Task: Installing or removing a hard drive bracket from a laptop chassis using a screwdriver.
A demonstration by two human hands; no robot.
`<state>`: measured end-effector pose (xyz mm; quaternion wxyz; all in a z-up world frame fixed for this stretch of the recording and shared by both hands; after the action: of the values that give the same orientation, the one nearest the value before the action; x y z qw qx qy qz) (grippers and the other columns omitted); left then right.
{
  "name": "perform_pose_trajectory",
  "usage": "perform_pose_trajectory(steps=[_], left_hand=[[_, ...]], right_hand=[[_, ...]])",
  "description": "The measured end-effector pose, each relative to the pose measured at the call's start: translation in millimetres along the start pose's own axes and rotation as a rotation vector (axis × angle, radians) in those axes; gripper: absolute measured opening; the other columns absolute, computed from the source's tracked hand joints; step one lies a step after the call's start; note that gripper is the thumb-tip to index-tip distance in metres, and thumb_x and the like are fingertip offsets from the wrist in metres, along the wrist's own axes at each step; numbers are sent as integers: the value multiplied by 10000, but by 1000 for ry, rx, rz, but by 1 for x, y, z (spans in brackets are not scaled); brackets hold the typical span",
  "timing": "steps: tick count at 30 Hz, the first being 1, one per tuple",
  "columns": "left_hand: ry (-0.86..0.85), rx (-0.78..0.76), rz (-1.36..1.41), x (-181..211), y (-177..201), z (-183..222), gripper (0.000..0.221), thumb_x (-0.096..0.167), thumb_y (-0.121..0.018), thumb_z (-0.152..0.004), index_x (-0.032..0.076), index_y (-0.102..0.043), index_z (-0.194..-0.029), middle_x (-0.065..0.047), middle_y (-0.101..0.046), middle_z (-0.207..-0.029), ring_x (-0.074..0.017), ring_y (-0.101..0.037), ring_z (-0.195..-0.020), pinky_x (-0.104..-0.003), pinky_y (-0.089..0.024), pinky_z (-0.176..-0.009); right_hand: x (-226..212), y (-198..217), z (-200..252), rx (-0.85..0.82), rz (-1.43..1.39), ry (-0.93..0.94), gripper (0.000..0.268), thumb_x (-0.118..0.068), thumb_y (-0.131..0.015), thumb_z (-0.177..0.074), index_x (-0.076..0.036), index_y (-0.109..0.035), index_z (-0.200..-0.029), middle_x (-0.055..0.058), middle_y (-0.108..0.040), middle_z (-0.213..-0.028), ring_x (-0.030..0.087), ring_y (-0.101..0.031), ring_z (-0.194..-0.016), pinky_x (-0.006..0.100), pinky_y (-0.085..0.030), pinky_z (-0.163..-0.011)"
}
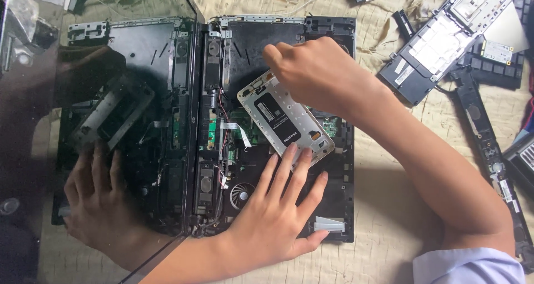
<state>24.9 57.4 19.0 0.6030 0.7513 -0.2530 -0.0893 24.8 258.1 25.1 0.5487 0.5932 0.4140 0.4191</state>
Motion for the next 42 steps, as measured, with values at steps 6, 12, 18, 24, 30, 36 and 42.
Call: perform_pose_trajectory(steps=[6, 12, 18, 24, 30, 36, 42], left_hand=[[41, 7, -2, 0, 2, 3, 871, 697, -568, -906, 44, -509, -1479, -420, -370, -1512, -596, -327, -1439, -660, -295, -1188], [107, -15, -147, -2, 0, 7, 1032, 817, -523, -909, 80, -314, -1601, -478, -283, -1522, -609, -295, -1459, -656, -263, -1217], [-10, 64, -206, 7, 2, 10, 922, 749, -630, -949, 136, -353, -1580, -405, -376, -1514, -535, -391, -1438, -645, -361, -1178], [-46, 0, -202, 5, -3, 8, 1009, 784, -617, -952, 96, -271, -1604, -372, -387, -1553, -544, -397, -1453, -625, -330, -1208], [-15, 2, -101, 4, -6, 8, 939, 726, -609, -934, 76, -365, -1567, -388, -350, -1553, -580, -373, -1438, -691, -327, -1178], [9, 68, -76, 3, 3, 9, 809, 685, -615, -915, 156, -498, -1516, -353, -442, -1521, -556, -430, -1415, -659, -351, -1180], [42, 136, -46, 1, 9, 11, 755, 642, -626, -913, 150, -518, -1475, -324, -514, -1478, -511, -494, -1392, -604, -392, -1180]], right_hand=[[6, 4, 6, -8, 78, -18, 60, 9, -543, -1035, -16, -558, -983, 20, -544, -664, 118, -468, -378, 298, -345, -306], [26, 9, 31, -216, 110, -182, 95, 1, -546, -1028, -26, -547, -937, 25, -579, -585, 201, -591, -411, 350, -443, -359], [28, 8, 53, -470, 111, -357, 138, 81, -486, -916, -27, -562, -876, 45, -610, -577, 250, -619, -471, 365, -468, -409], [19, 25, 64, -672, 7, -383, 188, 90, -479, -845, -54, -476, -724, 18, -502, -525, 210, -508, -459, 357, -376, -420], [22, 52, 46, -540, -182, -404, 139, 6, -410, -1002, -81, -491, -929, 69, -499, -687, 253, -460, -570, 411, -379, -484], [8, 46, -25, -124, -417, -211, 188, -85, -481, -1088, 7, -643, -1063, 129, -707, -845, 302, -651, -662, 432, -476, -571], [-6, 4, -85, -169, -389, -209, 139, 89, -460, -927, -15, -526, -990, 140, -577, -733, 312, -501, -560, 455, -361, -471]])
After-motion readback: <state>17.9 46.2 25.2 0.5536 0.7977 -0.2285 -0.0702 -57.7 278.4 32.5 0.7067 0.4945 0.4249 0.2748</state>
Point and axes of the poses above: each hand's wrist, its own z-axis away from the middle knuckle, its own y-axis out of the back of the hand, x = y × z, the point moved 6 cm from there along -z, towards the middle knuckle
